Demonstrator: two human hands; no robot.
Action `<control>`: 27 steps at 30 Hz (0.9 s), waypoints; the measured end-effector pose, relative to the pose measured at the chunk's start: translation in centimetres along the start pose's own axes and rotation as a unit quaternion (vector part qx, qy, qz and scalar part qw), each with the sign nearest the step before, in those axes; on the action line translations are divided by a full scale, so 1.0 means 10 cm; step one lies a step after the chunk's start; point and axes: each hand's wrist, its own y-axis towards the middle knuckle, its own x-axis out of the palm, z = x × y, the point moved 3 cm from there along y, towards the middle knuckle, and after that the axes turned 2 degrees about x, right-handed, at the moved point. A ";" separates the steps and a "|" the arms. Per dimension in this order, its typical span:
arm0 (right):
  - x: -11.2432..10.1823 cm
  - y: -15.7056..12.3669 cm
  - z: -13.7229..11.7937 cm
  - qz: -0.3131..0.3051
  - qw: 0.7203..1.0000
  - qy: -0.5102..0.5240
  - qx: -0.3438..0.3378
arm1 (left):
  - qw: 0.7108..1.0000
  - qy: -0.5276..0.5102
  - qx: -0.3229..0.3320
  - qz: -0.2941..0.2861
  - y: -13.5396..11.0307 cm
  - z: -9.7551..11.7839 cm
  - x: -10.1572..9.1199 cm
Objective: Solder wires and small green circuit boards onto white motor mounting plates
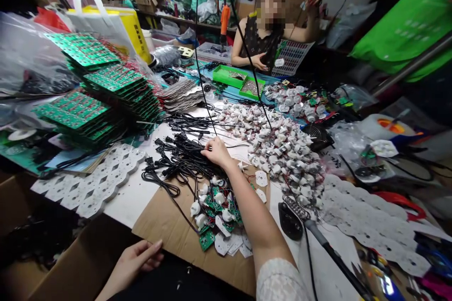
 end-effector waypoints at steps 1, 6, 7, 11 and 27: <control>0.03 -0.04 -0.04 -0.008 1.000 0.003 -0.013 | 1.000 -0.008 0.003 -0.001 -0.01 0.00 0.00; 0.10 -0.21 -0.28 -0.056 0.994 0.013 -0.096 | 0.999 -0.050 0.018 0.007 -0.07 -0.03 0.05; 0.11 -0.24 -0.35 -0.073 0.990 0.016 -0.119 | 0.998 -0.057 0.024 0.009 -0.07 -0.03 0.05; 0.11 -0.35 -0.59 -0.135 0.974 0.028 -0.177 | 0.996 -0.079 0.042 0.008 -0.09 0.01 0.06; -0.40 -0.42 0.52 -0.095 0.986 -0.133 0.029 | 0.982 -0.155 0.083 -0.073 -0.29 0.34 0.58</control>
